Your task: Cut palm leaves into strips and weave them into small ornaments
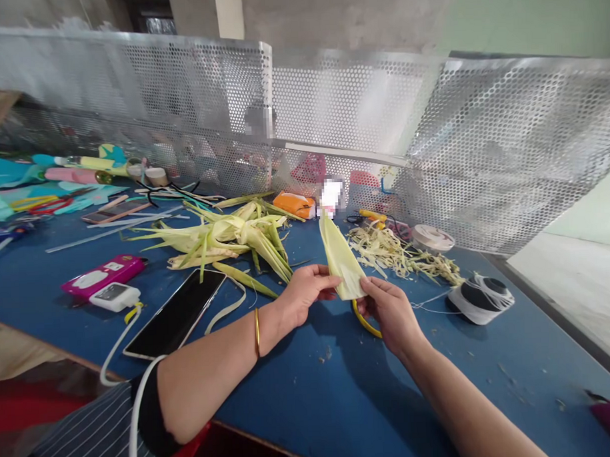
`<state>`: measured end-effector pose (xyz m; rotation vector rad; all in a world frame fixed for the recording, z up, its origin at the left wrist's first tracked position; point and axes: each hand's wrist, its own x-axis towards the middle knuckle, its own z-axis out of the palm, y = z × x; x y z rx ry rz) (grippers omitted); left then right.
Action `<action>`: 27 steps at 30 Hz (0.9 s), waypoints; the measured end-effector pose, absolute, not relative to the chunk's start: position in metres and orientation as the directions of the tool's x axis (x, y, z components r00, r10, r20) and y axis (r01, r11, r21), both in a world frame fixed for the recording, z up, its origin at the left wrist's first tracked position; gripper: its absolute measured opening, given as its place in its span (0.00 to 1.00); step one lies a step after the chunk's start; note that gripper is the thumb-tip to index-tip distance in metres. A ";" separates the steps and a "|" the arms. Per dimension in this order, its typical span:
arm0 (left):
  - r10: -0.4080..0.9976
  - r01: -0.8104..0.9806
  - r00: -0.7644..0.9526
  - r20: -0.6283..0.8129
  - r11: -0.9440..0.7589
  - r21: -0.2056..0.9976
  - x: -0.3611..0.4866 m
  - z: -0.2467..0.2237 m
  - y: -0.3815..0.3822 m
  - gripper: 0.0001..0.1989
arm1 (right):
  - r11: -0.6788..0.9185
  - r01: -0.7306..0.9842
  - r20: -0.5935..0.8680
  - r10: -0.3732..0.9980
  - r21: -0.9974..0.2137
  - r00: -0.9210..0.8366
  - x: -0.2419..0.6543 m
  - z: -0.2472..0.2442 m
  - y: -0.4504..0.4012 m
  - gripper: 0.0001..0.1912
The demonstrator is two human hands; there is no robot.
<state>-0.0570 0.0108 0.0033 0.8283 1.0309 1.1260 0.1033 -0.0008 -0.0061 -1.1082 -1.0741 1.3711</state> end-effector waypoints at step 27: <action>0.991 -0.056 -0.111 -0.070 0.064 0.996 -0.062 0.000 0.019 0.09 | -0.006 -0.124 -0.030 0.982 -0.992 0.187 0.116 -0.002 0.010 0.22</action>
